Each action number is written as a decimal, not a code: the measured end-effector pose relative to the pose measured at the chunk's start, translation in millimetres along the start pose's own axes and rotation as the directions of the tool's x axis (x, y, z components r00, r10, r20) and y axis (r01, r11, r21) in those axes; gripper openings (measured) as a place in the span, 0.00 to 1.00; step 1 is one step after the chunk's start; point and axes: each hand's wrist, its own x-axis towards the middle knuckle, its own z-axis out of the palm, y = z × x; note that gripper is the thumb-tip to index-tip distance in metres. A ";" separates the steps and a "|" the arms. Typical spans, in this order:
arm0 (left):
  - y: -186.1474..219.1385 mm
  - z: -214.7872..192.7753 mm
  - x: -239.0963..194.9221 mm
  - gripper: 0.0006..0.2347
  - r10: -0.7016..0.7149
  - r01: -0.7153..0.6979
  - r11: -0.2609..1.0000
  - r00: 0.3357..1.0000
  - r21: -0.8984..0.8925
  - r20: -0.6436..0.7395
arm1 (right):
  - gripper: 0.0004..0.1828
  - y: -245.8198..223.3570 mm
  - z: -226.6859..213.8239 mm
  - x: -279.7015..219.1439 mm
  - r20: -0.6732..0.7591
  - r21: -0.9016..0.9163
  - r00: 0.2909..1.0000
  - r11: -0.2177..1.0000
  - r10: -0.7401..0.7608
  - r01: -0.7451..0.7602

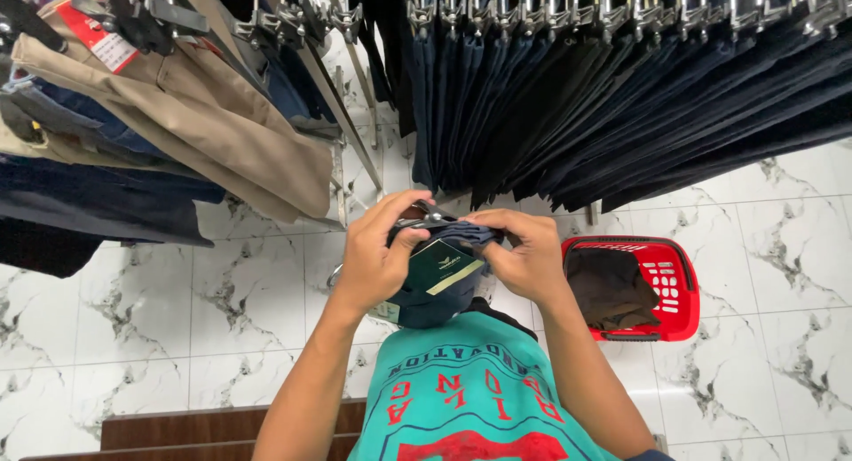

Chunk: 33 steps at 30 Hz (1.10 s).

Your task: Picking up a pair of pants from a basket, unfolding them, and hanging them on a clothing rack.

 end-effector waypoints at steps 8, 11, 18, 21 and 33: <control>6.3 -9.5 2.5 0.11 0.076 -0.075 0.989 0.997 0.125 -0.004 | 0.10 -2.7 -3.9 -8.2 -0.035 -0.056 0.999 0.998 0.015 -0.017; 10.1 -11.7 4.7 0.10 0.107 -0.106 0.987 0.994 0.124 -0.002 | 0.11 -9.5 1.5 -6.3 -0.040 -0.089 0.999 0.995 -0.037 0.033; 12.8 -17.6 11.8 0.08 0.154 -0.154 0.976 0.988 0.153 0.014 | 0.14 1.9 -2.7 -2.7 -0.055 -0.167 0.994 0.982 -0.096 0.086; 8.6 -10.7 9.9 0.07 0.192 -0.190 0.971 0.981 0.145 0.001 | 0.15 -6.8 1.5 0.8 -0.029 -0.138 0.992 0.984 -0.121 0.116; 1.7 -11.0 8.2 0.08 0.241 -0.240 0.953 0.970 0.186 0.020 | 0.18 -15.6 8.6 4.5 0.037 -0.138 0.986 0.976 -0.165 0.169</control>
